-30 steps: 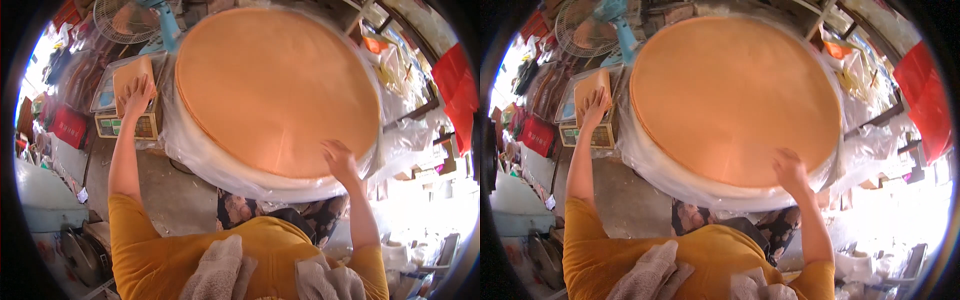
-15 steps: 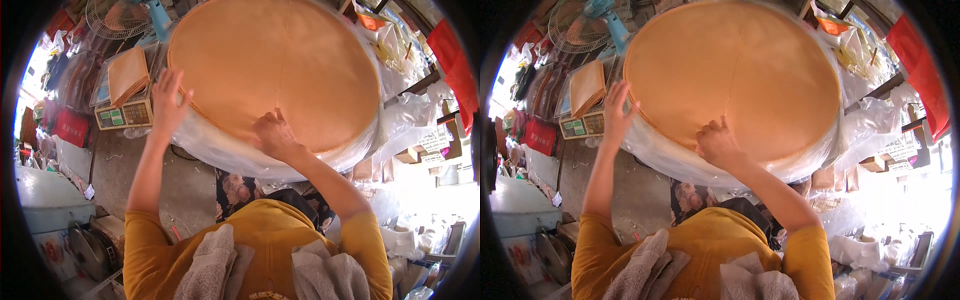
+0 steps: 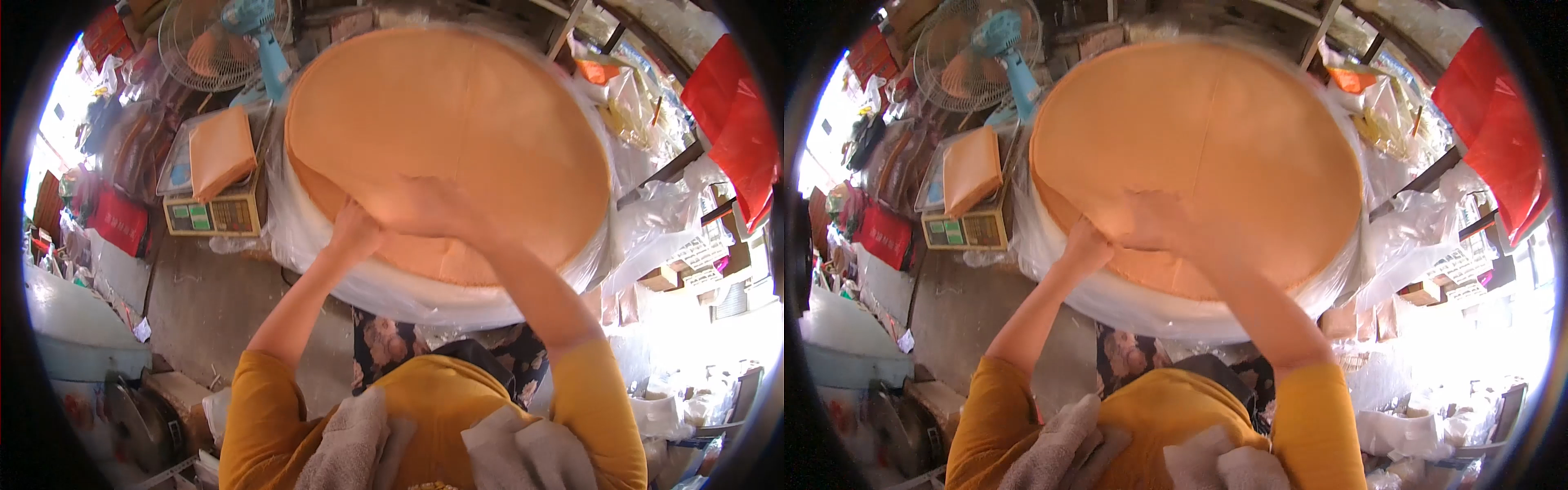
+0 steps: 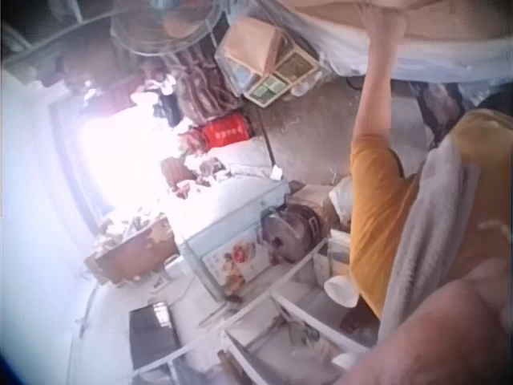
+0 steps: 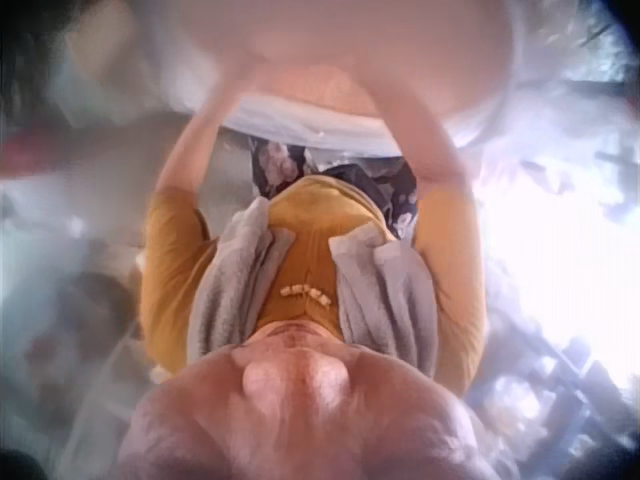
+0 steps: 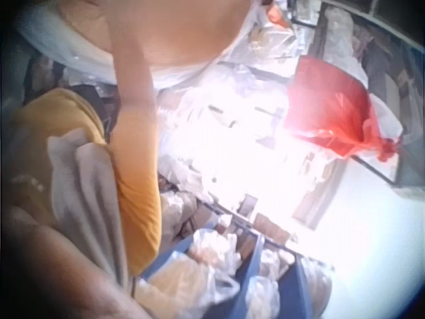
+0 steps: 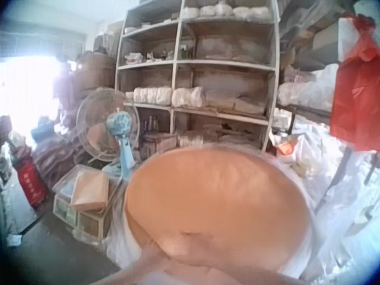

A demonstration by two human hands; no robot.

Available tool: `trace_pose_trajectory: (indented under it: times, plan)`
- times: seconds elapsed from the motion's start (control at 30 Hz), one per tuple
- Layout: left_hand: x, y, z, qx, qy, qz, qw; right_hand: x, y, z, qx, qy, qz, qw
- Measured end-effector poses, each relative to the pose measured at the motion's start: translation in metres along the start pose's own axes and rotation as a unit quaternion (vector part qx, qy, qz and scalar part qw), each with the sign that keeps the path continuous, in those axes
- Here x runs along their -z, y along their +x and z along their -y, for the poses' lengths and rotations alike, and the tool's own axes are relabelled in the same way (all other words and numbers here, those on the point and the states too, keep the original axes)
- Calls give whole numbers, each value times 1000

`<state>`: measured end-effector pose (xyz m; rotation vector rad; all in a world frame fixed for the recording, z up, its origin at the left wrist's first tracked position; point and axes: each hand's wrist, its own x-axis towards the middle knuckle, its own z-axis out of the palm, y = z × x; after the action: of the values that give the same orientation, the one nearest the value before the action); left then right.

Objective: The person folds large circular thin dough wrappers into smaller squares by hand, stacking the finished squares on a scale.

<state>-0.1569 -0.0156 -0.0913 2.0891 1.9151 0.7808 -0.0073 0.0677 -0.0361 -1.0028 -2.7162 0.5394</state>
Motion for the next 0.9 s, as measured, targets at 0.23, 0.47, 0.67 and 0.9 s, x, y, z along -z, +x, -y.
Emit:
trace_pose_trajectory:
  times: [0.23, 0.47, 0.67, 0.9]
  plan:
    - [-39, 21, 13, 42, 142, -7, 989, 44, 40, 40, -41, 16, 105, 993]
    - [-38, 20, -2, 15, 108, -98, 989, 113, 75, 34, -82, -149, -88, 981]
    - [-36, 16, 4, 45, 151, -29, 987, 243, 58, 80, 11, -385, -173, 906]
    - [-16, 25, 9, 230, -306, -199, 902, 211, -91, 31, 285, -428, -255, 819]
